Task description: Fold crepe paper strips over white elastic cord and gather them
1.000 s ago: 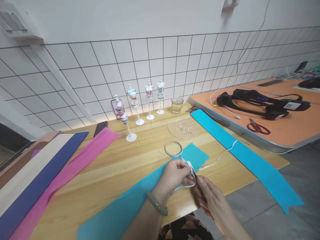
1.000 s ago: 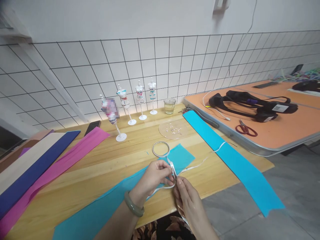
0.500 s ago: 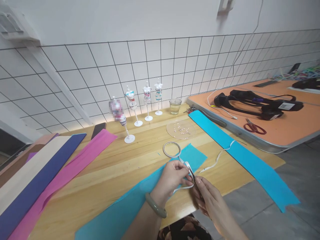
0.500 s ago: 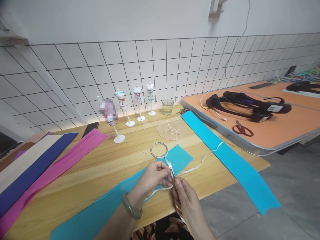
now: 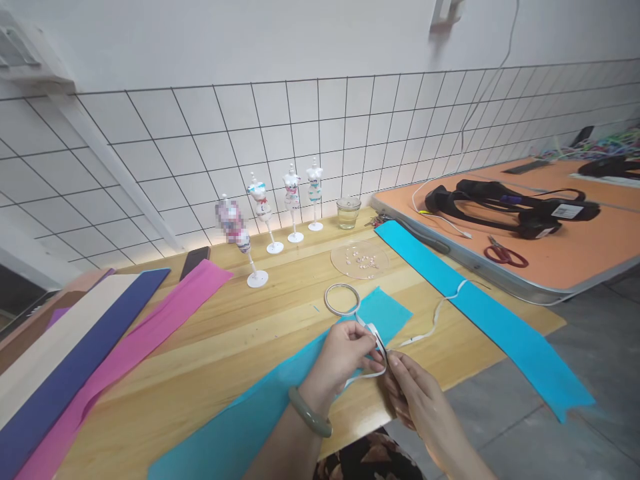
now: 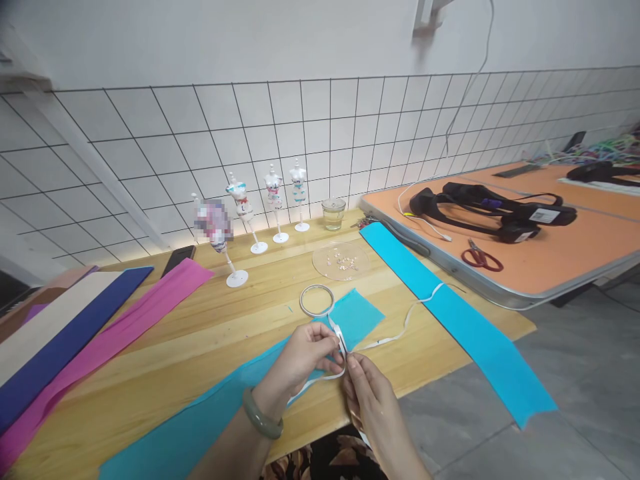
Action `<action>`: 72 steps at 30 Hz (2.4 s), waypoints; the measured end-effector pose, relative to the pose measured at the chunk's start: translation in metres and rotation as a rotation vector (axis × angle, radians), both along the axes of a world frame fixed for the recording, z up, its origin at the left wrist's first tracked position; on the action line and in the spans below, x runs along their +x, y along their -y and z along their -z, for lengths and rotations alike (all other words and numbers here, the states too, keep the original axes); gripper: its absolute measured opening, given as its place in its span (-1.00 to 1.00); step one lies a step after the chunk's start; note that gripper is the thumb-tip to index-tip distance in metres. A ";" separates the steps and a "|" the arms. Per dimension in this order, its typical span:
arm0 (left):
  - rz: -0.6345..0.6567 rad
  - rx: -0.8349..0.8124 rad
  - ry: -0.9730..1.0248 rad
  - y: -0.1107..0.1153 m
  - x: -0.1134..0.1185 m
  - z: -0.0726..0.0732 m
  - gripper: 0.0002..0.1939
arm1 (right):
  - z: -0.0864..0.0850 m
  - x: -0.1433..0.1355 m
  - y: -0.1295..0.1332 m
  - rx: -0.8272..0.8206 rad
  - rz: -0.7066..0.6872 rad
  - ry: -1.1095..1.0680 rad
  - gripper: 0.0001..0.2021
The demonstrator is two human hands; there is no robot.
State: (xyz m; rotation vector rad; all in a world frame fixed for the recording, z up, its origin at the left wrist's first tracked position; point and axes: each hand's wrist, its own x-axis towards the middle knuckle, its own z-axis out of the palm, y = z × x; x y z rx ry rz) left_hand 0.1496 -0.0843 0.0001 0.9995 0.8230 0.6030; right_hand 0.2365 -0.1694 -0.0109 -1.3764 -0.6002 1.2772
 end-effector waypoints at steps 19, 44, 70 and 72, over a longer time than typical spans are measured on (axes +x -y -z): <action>0.103 -0.110 0.157 -0.004 -0.004 -0.004 -0.76 | 0.000 0.003 0.000 0.039 0.021 0.006 -0.55; 0.009 -0.025 0.045 -0.003 -0.001 0.003 -0.72 | -0.003 0.014 0.010 -0.109 -0.112 -0.019 -0.54; -0.079 0.029 0.015 -0.005 0.002 0.007 -0.75 | 0.001 0.031 -0.005 0.178 0.110 0.504 -0.75; -0.069 0.023 0.022 -0.005 0.002 0.008 -0.74 | 0.004 0.029 -0.011 0.198 0.091 0.511 -0.75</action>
